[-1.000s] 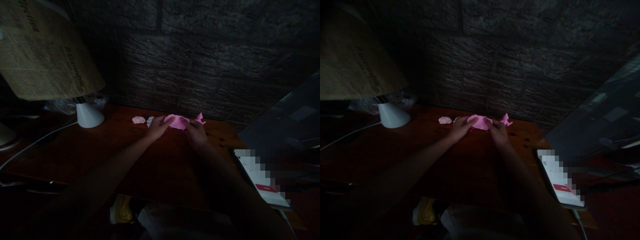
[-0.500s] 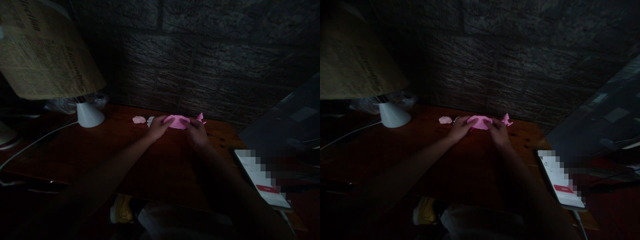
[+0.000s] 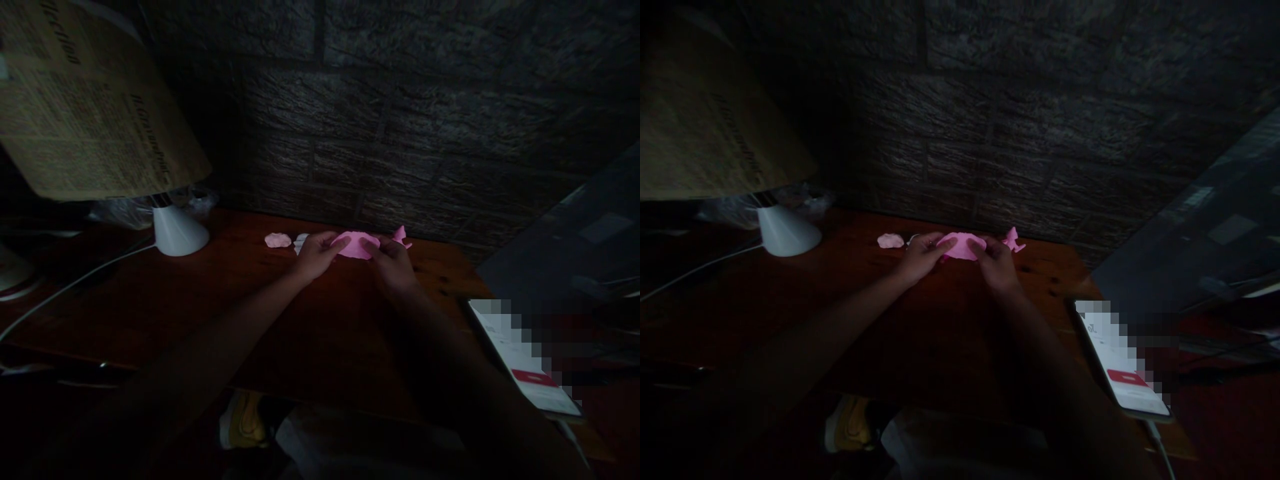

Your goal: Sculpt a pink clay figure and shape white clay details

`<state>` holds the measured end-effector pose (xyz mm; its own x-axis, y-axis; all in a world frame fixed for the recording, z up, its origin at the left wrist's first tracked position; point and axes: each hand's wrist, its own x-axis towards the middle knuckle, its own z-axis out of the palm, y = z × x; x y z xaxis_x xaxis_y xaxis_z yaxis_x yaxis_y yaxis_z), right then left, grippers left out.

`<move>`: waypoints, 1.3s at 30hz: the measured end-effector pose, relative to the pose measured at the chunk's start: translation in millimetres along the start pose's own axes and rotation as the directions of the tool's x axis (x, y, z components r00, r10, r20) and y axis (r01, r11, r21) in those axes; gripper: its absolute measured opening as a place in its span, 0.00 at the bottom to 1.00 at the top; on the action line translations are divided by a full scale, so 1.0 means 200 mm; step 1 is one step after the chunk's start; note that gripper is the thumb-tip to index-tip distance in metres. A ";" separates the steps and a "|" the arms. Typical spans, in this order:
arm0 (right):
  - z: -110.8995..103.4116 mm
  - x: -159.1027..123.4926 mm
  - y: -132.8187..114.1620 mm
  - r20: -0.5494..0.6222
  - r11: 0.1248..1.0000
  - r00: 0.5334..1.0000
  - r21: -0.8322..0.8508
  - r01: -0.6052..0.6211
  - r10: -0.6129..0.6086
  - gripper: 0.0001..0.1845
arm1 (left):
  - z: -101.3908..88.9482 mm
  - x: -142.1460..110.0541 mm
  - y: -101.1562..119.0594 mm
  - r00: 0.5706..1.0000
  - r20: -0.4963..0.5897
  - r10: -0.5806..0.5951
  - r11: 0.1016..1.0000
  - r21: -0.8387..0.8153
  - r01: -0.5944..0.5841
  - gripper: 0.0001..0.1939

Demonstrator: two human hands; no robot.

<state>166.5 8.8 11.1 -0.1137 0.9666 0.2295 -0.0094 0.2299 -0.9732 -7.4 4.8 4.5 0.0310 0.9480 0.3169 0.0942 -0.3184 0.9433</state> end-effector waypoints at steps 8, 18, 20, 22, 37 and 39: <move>0.01 0.00 0.01 0.028 0.996 0.998 0.069 -0.049 0.047 0.22 | 0.00 0.00 -0.01 0.999 -0.034 -0.015 0.997 -0.073 0.012 0.13; -0.01 0.01 0.01 -0.042 0.987 0.996 -0.145 0.069 -0.076 0.16 | 0.02 0.00 -0.02 1.000 -0.005 0.013 0.996 -0.087 -0.013 0.10; -0.01 0.01 -0.01 -0.040 0.982 0.995 -0.169 0.079 -0.087 0.17 | 0.02 0.00 -0.01 1.000 -0.024 0.015 0.994 -0.106 -0.018 0.10; -0.01 0.01 -0.02 -0.033 0.984 0.996 -0.160 0.072 -0.078 0.18 | 0.01 0.00 -0.01 0.999 -0.035 -0.002 0.992 -0.122 -0.002 0.11; 0.01 -0.01 -0.03 -0.064 0.970 0.992 -0.221 0.096 -0.113 0.32 | 0.01 0.01 -0.01 0.989 -0.146 -0.011 0.991 -0.137 -0.009 0.11; 0.01 -0.01 -0.03 -0.060 0.969 0.992 -0.227 0.098 -0.115 0.32 | 0.01 0.02 -0.01 0.990 -0.136 -0.030 0.990 -0.144 0.010 0.11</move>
<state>165.6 4.9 17.3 -0.0517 0.9390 0.3400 0.2049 0.3432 -0.9166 -5.3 8.5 2.7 -0.1075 0.9481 0.2994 -0.0494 -0.3058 0.9508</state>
